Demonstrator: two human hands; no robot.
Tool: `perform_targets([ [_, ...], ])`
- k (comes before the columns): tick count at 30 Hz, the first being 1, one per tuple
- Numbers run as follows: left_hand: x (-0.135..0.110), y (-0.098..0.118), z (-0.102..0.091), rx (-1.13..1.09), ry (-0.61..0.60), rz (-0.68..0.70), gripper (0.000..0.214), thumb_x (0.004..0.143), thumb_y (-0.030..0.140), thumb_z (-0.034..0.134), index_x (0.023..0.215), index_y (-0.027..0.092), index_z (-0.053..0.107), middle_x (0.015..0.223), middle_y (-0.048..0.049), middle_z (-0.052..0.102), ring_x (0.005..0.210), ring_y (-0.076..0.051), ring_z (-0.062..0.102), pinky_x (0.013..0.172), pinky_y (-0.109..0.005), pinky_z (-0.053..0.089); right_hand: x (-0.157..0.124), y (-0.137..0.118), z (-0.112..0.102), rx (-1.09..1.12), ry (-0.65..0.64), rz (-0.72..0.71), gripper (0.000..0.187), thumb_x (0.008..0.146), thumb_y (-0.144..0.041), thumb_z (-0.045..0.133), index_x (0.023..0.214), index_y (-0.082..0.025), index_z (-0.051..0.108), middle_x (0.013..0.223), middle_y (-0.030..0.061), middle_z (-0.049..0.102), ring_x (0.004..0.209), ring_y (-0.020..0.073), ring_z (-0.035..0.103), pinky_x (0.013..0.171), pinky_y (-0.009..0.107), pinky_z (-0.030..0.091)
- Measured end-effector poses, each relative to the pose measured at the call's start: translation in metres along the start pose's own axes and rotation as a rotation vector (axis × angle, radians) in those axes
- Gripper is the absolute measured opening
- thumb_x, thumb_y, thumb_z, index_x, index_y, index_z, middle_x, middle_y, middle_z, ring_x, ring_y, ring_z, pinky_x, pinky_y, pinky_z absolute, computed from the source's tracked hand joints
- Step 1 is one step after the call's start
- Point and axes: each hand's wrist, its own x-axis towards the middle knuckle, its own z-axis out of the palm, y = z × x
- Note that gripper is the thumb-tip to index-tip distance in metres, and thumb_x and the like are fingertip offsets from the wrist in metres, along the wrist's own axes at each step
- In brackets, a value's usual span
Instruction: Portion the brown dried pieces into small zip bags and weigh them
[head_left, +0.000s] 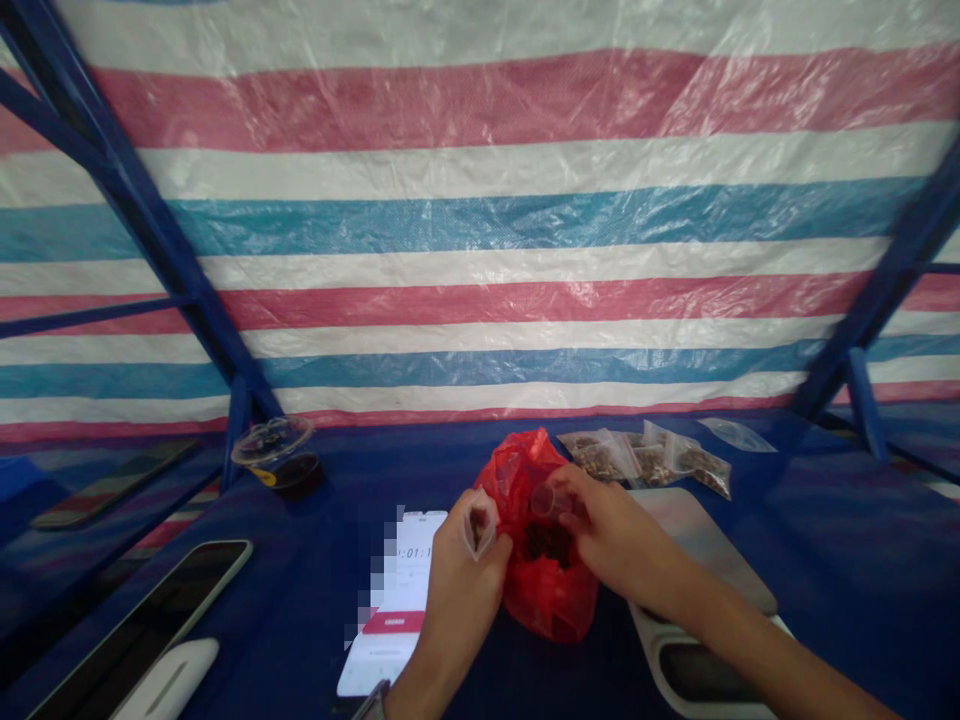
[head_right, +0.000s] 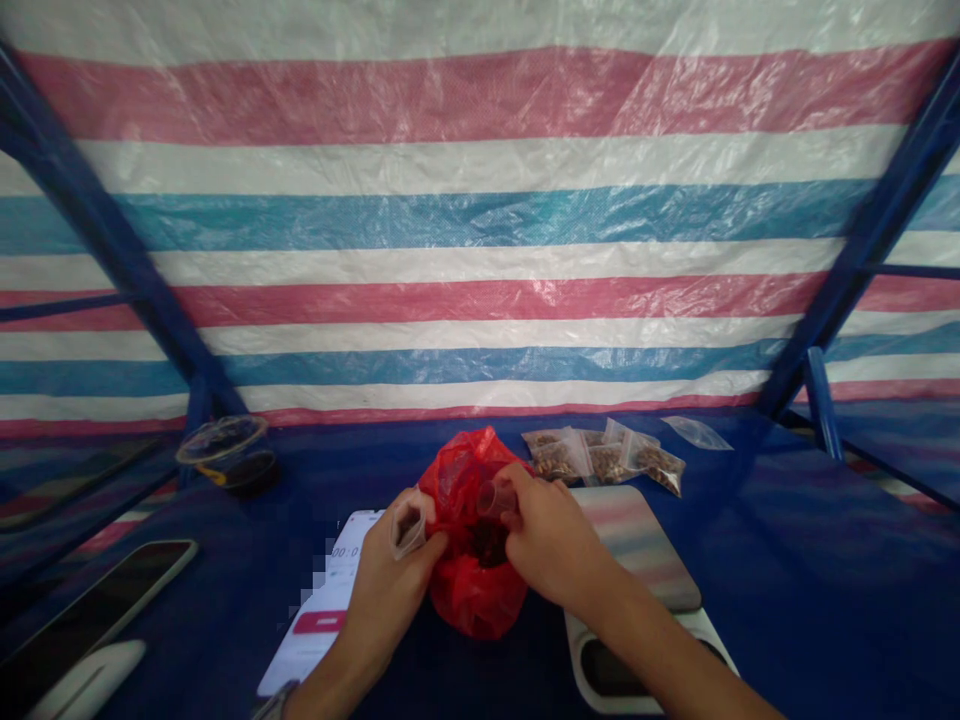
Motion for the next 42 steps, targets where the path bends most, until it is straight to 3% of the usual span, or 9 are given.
perform_targets([
  [6, -0.002, -0.005, -0.005, 0.235, 0.142, 0.092, 0.019, 0.077, 0.02, 0.066, 0.067, 0.027, 0.051, 0.07, 0.0025, 0.052, 0.066, -0.02, 0.049, 0.064, -0.03, 0.04, -0.003, -0.005, -0.016, -0.332, -0.074, -0.018, 0.05, 0.069, 0.006, 0.051, 0.108, -0.019, 0.071, 0.123, 0.0116, 0.076, 0.121, 0.0303, 0.066, 0.104, 0.043, 0.038],
  [10, -0.01, -0.011, -0.009, 0.348, 0.244, 0.017, 0.017, 0.075, 0.027, 0.079, 0.079, 0.026, 0.062, 0.087, -0.0018, 0.057, 0.077, -0.024, 0.055, 0.071, -0.034, 0.047, -0.005, -0.009, -0.011, -0.375, -0.12, -0.046, 0.051, 0.074, 0.003, 0.052, 0.117, -0.017, 0.072, 0.127, 0.0138, 0.075, 0.122, 0.0313, 0.064, 0.105, 0.045, 0.039],
  [14, -0.018, -0.005, 0.0, 0.106, 0.076, -0.102, 0.03, 0.073, 0.021, 0.079, 0.101, 0.024, 0.068, 0.095, -0.0044, 0.066, 0.087, -0.026, 0.065, 0.08, -0.037, 0.053, -0.005, -0.016, -0.005, -0.375, -0.142, -0.067, 0.046, 0.08, -0.002, 0.056, 0.122, -0.013, 0.071, 0.13, 0.018, 0.073, 0.124, 0.0342, 0.063, 0.104, 0.047, 0.041],
  [18, -0.019, 0.007, 0.013, -0.184, -0.113, -0.168, 0.035, 0.07, 0.01, 0.067, 0.102, 0.024, 0.067, 0.099, -0.0043, 0.075, 0.088, -0.024, 0.07, 0.08, -0.034, 0.055, -0.004, -0.016, -0.005, -0.33, -0.145, -0.104, 0.047, 0.077, -0.002, 0.057, 0.119, -0.014, 0.074, 0.126, 0.0162, 0.074, 0.122, 0.0335, 0.064, 0.106, 0.048, 0.04],
  [23, -0.017, 0.019, 0.016, -0.285, -0.054, -0.23, 0.044, 0.057, 0.004, 0.06, 0.096, 0.022, 0.069, 0.092, -0.0016, 0.078, 0.083, -0.022, 0.073, 0.074, -0.03, 0.056, -0.005, -0.007, -0.006, -0.331, -0.114, -0.124, 0.047, 0.072, 0.0, 0.055, 0.112, -0.015, 0.075, 0.123, 0.0158, 0.075, 0.122, 0.0334, 0.064, 0.106, 0.047, 0.039],
  [29, -0.02, 0.014, 0.017, -0.289, 0.019, -0.305, 0.043, 0.057, 0.003, 0.06, 0.096, 0.019, 0.069, 0.091, -0.0022, 0.079, 0.08, -0.021, 0.074, 0.067, -0.027, 0.056, -0.005, -0.001, 0.003, -0.153, -0.117, -0.117, 0.04, 0.075, -0.002, 0.06, 0.106, -0.021, 0.075, 0.114, 0.0077, 0.079, 0.112, 0.029, 0.068, 0.097, 0.041, 0.04],
  [36, -0.016, 0.005, 0.013, -0.215, -0.013, -0.196, 0.036, 0.072, 0.015, 0.069, 0.108, 0.02, 0.068, 0.097, -0.0037, 0.077, 0.085, -0.023, 0.074, 0.079, -0.034, 0.059, -0.002, 0.011, 0.005, 0.091, -0.073, -0.028, 0.039, 0.076, -0.001, 0.056, 0.104, -0.022, 0.075, 0.103, 0.0058, 0.081, 0.097, 0.0258, 0.073, 0.087, 0.036, 0.048],
  [39, -0.014, 0.002, 0.012, -0.058, -0.008, -0.114, 0.018, 0.083, 0.028, 0.069, 0.1, 0.022, 0.067, 0.091, -0.0028, 0.074, 0.085, -0.024, 0.072, 0.078, -0.035, 0.057, 0.0, 0.016, 0.002, 0.278, -0.066, -0.05, 0.039, 0.078, 0.0, 0.051, 0.103, -0.022, 0.072, 0.103, 0.0054, 0.081, 0.096, 0.023, 0.074, 0.086, 0.034, 0.052],
  [42, -0.014, -0.001, 0.012, 0.148, 0.046, -0.06, 0.011, 0.085, 0.032, 0.07, 0.086, 0.023, 0.064, 0.083, -0.0006, 0.069, 0.077, -0.021, 0.065, 0.072, -0.032, 0.051, 0.001, 0.015, -0.005, 0.448, -0.072, -0.1, 0.027, 0.086, -0.007, 0.052, 0.101, -0.022, 0.068, 0.101, 0.0056, 0.079, 0.093, 0.0219, 0.074, 0.085, 0.034, 0.056],
])
